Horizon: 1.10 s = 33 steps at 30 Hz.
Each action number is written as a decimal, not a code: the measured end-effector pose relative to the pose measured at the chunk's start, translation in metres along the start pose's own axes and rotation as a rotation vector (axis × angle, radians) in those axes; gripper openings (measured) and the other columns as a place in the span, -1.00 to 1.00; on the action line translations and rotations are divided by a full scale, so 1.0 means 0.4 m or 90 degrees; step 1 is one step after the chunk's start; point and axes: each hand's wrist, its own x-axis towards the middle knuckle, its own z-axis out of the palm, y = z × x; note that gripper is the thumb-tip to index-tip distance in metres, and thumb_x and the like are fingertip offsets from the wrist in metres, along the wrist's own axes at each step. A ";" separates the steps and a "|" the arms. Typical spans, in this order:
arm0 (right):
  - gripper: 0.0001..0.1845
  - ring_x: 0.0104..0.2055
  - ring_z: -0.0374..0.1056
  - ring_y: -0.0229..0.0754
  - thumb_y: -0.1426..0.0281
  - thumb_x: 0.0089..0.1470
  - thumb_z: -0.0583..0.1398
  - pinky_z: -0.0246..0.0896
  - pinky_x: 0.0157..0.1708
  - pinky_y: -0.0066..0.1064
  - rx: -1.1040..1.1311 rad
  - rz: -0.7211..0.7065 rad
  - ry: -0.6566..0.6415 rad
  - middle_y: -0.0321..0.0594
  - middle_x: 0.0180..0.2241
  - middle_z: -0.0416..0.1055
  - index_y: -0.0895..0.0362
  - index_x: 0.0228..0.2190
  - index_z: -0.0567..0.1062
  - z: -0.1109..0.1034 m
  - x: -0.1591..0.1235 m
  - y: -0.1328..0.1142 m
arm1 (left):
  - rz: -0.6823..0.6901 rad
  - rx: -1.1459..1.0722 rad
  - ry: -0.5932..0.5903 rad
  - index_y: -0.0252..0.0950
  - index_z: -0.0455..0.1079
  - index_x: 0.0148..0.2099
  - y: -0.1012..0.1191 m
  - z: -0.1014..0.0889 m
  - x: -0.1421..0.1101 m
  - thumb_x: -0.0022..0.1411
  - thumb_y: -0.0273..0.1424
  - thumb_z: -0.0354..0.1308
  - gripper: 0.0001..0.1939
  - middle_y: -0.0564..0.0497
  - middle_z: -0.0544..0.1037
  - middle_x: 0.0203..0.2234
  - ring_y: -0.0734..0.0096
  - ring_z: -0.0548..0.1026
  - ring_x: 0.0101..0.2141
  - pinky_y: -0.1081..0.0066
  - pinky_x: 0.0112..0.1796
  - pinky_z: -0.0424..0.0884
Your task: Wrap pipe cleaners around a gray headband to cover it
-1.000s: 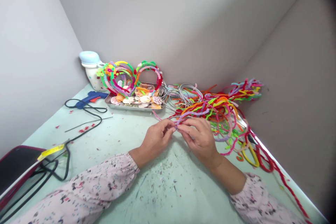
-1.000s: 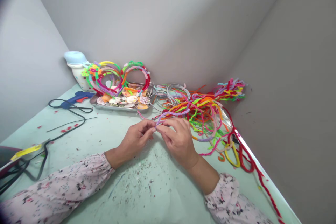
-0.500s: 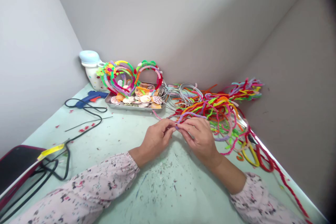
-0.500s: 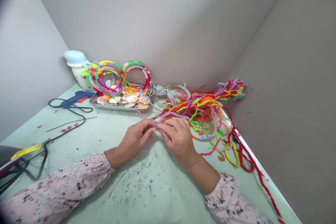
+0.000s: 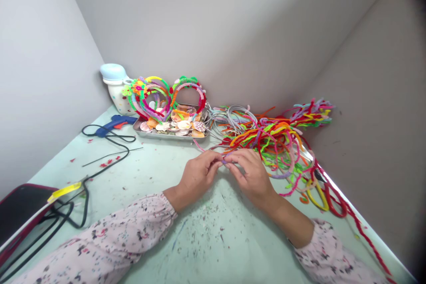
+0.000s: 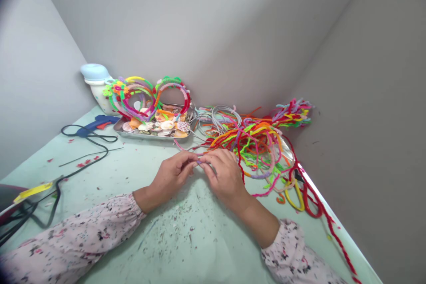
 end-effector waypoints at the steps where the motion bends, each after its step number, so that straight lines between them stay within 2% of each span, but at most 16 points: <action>1: -0.86 -0.15 0.32 -0.11 0.36 0.17 0.14 0.16 -0.13 -0.22 0.005 0.007 -0.004 -0.20 -0.24 0.47 0.05 -0.25 0.50 0.000 0.000 -0.001 | 0.002 0.006 0.001 -0.26 0.40 -0.14 0.000 0.000 0.000 0.29 -0.44 0.02 -0.84 0.01 0.53 -0.31 0.44 0.47 -0.34 0.49 -0.32 0.37; 12: -0.90 -0.13 0.32 -0.10 0.39 0.14 0.16 0.17 -0.10 -0.23 0.055 0.058 -0.023 -0.21 -0.22 0.46 0.05 -0.28 0.48 0.003 0.001 -0.001 | 0.026 0.052 0.010 -0.24 0.39 -0.15 -0.003 0.000 0.000 0.29 -0.45 0.02 -0.86 0.03 0.54 -0.32 0.42 0.47 -0.31 0.46 -0.27 0.34; 33: -0.90 -0.18 0.30 -0.11 0.41 0.17 0.13 0.12 -0.14 -0.25 0.054 0.080 -0.076 -0.22 -0.28 0.44 0.08 -0.30 0.46 0.002 -0.001 -0.005 | 0.024 0.052 -0.007 -0.26 0.39 -0.17 -0.003 0.004 0.000 0.27 -0.48 0.05 -0.88 0.02 0.54 -0.31 0.42 0.47 -0.30 0.47 -0.28 0.33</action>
